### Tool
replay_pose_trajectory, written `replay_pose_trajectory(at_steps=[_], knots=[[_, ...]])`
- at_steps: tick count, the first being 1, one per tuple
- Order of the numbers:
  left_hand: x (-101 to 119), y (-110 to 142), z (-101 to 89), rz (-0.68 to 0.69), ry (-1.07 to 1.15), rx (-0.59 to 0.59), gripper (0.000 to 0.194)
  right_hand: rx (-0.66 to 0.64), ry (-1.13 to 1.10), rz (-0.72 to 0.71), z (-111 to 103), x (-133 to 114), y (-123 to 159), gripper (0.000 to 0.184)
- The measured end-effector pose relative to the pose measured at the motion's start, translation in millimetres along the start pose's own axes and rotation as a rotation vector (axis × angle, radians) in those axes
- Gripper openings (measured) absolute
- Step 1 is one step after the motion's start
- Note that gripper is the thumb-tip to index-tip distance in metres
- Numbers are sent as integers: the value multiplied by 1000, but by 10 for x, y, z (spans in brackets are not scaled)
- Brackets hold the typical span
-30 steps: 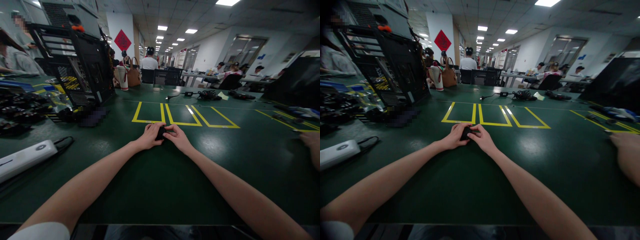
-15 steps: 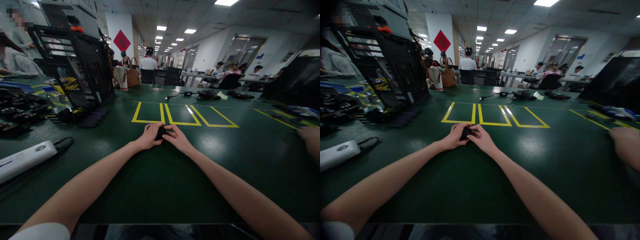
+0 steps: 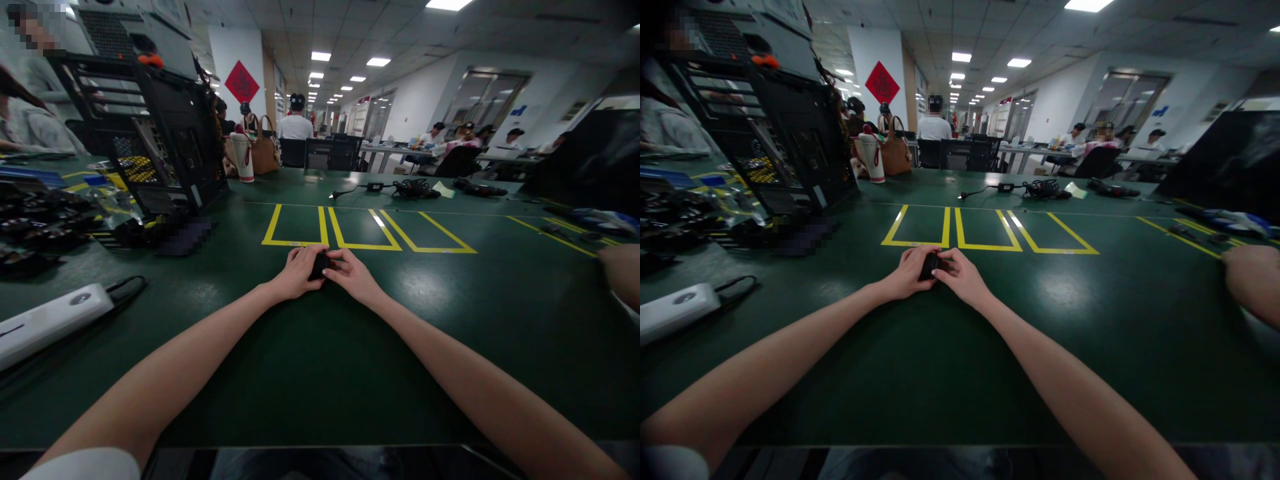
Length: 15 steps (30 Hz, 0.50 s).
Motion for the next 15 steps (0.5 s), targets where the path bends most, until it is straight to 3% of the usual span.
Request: replay_pose_trajectory(at_steps=[5,9,15], knots=[[13,0,-10,-6,-4,-5,59,30,15,4,10,1,-1,21],[1,0,8,-2,-11,0,60,62,40,-3,-7,44,-25,30],[-13,4,14,7,-21,8,60,-2,1,27,-12,33,-2,31]])
Point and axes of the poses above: each hand's wrist, its own y-axis away from the middle knuckle, its own z-axis out of the palm, x = y × z, the point moved 2 cm from there along -y, towards the middle knuckle, and after that the axes turned 14 degrees about x, right-handed, at the moved point
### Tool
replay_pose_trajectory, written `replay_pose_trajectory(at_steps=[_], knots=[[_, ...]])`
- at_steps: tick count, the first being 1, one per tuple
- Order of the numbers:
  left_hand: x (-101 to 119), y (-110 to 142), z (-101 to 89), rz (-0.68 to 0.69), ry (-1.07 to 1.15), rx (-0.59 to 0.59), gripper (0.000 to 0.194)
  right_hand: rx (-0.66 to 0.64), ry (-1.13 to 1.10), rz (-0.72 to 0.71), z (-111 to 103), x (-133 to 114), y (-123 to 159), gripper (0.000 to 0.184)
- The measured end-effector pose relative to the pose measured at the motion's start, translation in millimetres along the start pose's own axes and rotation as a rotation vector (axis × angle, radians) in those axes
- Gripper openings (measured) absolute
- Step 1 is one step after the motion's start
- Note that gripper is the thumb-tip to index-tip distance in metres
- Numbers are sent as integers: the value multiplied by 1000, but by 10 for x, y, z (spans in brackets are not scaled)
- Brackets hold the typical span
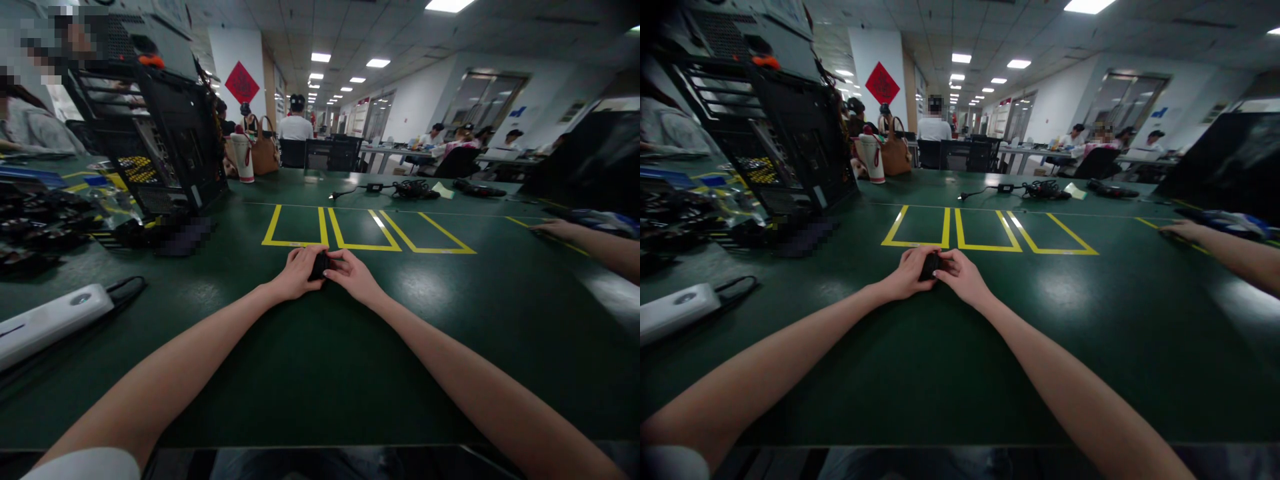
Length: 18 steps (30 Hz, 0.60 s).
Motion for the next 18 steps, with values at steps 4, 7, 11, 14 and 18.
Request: replay_pose_trajectory(at_steps=[4,7,11,14,18], knots=[[10,0,-18,-2,9,-5,59,8,-40,6,16,-20,14,26],[15,0,-22,-7,18,-6,59,34,-20,1,19,-14,-1,21],[12,-1,-8,-10,15,-6,60,56,24,-26,2,-18,-18,27],[7,-1,-2,-18,13,-7,61,20,34,0,-5,-28,-13,31],[7,1,-11,-9,17,-10,60,-13,-36,16,4,-39,0,28]])
Point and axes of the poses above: each hand's wrist, its own y-axis away from the middle knuckle, its own z-axis out of the palm, x = y × z, the point moved 2 cm from there along -y, towards the middle knuckle, and after that the axes turned 14 degrees about x, right-handed, at the moved point
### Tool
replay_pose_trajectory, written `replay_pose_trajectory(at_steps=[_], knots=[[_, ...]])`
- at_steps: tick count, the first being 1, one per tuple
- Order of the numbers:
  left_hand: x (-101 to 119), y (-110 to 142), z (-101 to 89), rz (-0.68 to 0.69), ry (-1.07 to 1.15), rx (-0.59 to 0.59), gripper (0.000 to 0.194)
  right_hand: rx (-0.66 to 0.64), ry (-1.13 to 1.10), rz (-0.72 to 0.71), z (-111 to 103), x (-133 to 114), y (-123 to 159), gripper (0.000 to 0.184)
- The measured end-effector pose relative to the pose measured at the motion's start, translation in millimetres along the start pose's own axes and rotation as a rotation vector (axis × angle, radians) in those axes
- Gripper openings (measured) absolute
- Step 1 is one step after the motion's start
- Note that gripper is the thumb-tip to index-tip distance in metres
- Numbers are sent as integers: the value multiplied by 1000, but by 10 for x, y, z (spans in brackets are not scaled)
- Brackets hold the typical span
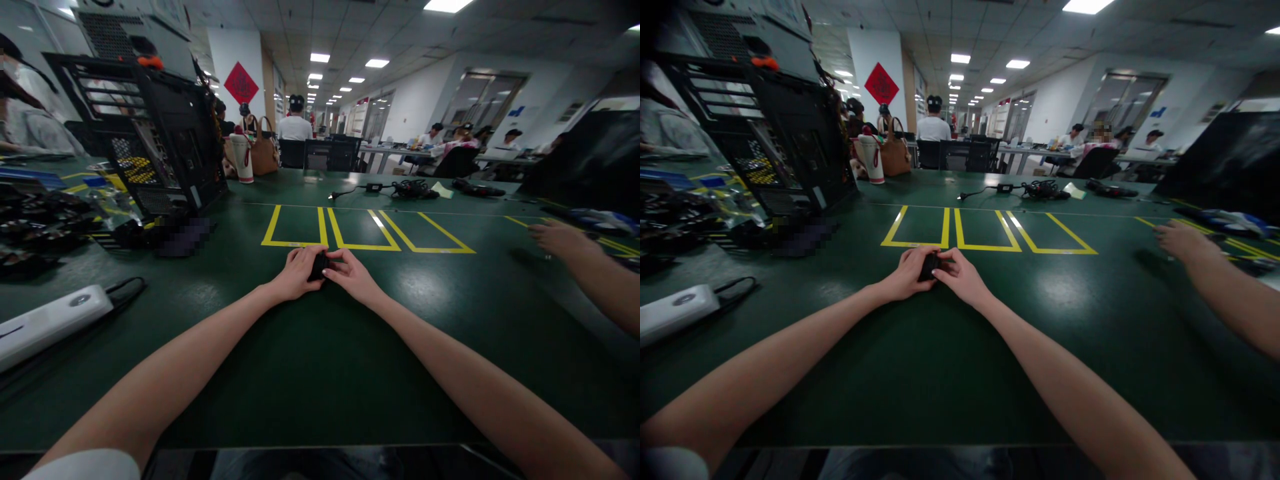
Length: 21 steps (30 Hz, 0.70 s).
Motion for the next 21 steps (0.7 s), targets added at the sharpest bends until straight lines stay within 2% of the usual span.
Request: replay_pose_trajectory(at_steps=[5,10,16,21], knots=[[12,1,-7,13,5,11,59,38,49,-35,14,13,-4,18],[24,-6,0,-4,0,3,60,86,85,-62,3,18,-16,26],[25,-8,-13,-6,2,-2,60,10,6,12,-5,-1,-4,29],[29,-12,-24,3,-9,-4,59,38,-3,-7,-6,16,-2,24]])
Point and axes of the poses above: each hand's wrist, its own y-axis away from the middle knuckle, its own z-axis out of the palm, x = y × z, the point moved 2 cm from there along -y, towards the middle knuckle, and after that the axes turned 14 degrees about x, right-handed, at the moved point
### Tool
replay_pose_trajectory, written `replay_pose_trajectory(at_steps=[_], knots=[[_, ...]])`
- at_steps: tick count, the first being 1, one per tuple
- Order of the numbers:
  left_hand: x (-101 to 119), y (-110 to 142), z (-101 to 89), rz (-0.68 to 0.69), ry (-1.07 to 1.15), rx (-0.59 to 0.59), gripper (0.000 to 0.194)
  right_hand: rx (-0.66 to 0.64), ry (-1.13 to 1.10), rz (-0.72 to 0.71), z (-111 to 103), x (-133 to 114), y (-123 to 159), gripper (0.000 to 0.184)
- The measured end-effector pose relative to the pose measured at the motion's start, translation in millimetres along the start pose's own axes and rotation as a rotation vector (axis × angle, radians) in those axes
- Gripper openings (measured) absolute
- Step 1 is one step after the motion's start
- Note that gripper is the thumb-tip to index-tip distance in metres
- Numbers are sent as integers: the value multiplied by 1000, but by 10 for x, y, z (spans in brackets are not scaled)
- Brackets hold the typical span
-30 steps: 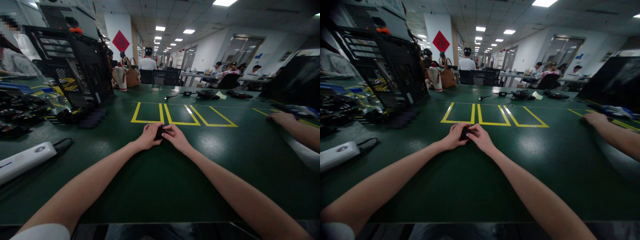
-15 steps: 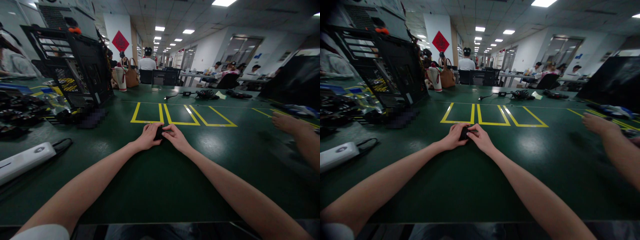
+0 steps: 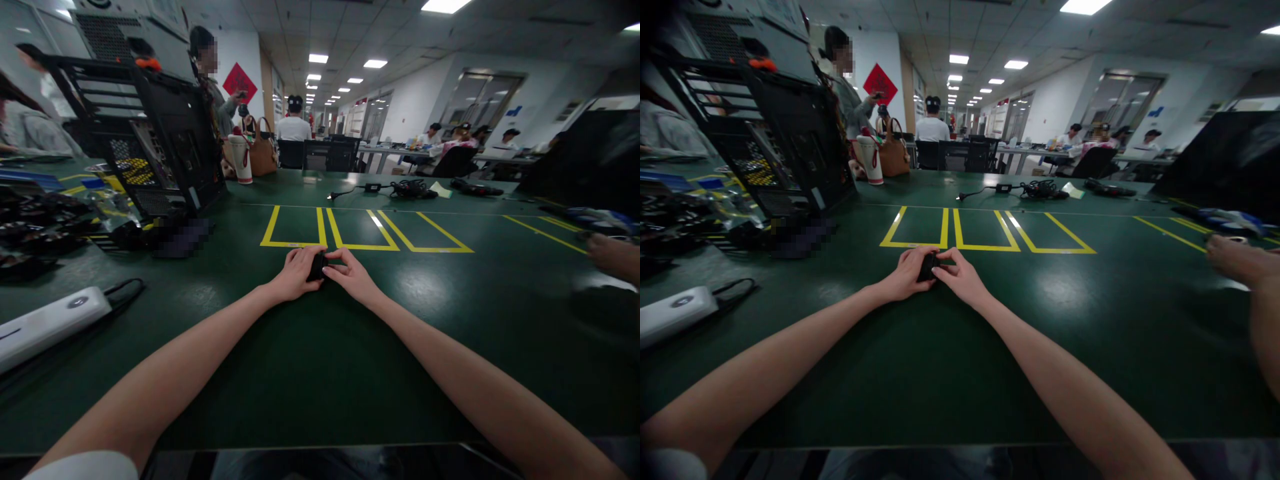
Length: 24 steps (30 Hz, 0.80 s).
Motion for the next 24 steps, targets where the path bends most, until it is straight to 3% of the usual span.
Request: replay_pose_trajectory(at_steps=[3,9,15,24], knots=[[4,-1,0,0,0,-1,59,27,61,-23,-10,8,-14,19],[-6,6,14,3,-1,5,61,21,122,-2,-33,-8,-43,27],[-15,12,18,9,-4,14,61,-51,-16,16,-32,3,-54,29],[1,8,-2,9,-2,8,58,19,66,-19,-32,-7,-64,22]])
Point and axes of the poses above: each hand's wrist, its own y-axis away from the middle knuckle, its own z-axis out of the palm, x = y × z, the point moved 2 cm from there along -y, towards the middle knuckle, and after that the axes turned 14 degrees about x, right-handed, at the moved point
